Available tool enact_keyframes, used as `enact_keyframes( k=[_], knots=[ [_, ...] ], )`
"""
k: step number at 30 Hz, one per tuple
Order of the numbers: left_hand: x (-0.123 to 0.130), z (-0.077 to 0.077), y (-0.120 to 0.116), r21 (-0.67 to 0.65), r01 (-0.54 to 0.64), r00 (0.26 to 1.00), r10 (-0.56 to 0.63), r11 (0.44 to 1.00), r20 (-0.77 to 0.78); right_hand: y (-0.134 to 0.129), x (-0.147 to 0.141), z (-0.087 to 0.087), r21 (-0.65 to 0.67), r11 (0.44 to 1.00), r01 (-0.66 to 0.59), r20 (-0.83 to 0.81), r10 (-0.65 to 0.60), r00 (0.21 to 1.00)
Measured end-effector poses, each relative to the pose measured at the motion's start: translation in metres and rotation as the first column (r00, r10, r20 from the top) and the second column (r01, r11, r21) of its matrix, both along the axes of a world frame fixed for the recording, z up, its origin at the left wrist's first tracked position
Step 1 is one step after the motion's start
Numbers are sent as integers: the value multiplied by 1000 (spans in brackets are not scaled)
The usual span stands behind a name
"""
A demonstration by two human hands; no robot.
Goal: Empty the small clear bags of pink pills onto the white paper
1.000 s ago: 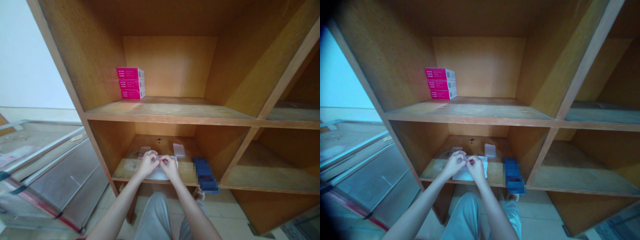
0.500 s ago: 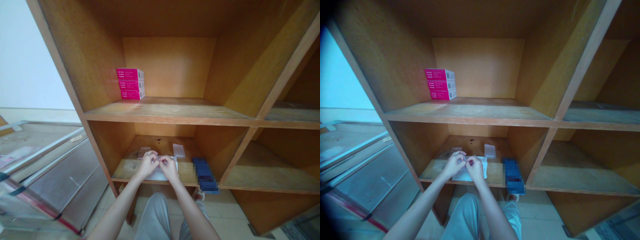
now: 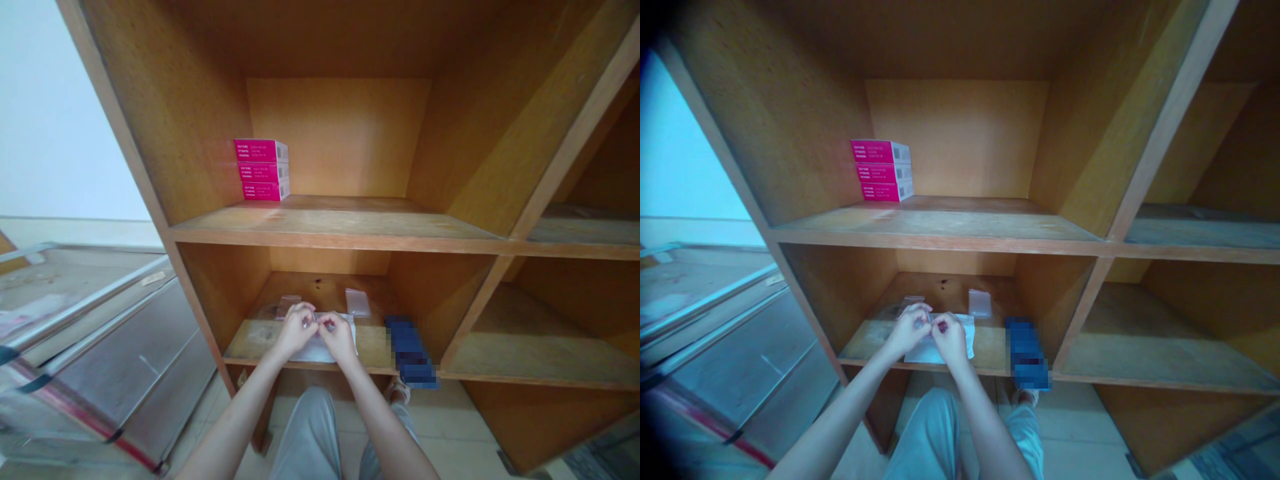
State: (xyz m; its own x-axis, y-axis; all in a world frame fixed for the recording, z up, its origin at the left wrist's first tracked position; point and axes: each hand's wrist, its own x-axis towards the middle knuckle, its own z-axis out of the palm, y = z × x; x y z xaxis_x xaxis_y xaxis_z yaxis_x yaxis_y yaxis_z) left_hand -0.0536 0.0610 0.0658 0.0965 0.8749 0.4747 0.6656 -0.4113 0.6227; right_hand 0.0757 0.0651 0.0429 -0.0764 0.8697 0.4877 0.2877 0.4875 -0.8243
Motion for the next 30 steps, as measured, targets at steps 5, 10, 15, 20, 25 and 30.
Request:
enact_keyframes(
  k=[5,10,15,20,25,30],
  knots=[
    [-1,-1,0,9,1,1000,-1,1000,-5,0,0,-1,5,1000,-3,6,3,1000],
    [-2,-3,0,6,-5,999,5,1000,-36,1,-2,-2,22,1000,-14,-4,14,1000],
    [-3,-1,0,7,-67,992,68,998,-109,1,-4,-1,12,999,-36,-22,36,999],
    [-4,4,-1,35,-80,985,85,996,-153,2,-7,-1,0,1000,-11,-22,11,1000],
    [-7,10,-5,79,-93,980,106,992,-171,9,-5,0,-28,989,145,-31,-145,989],
    [-10,17,-6,74,-56,978,70,996,-194,7,1,9,118,986,117,37,-123,992]
  ],
)
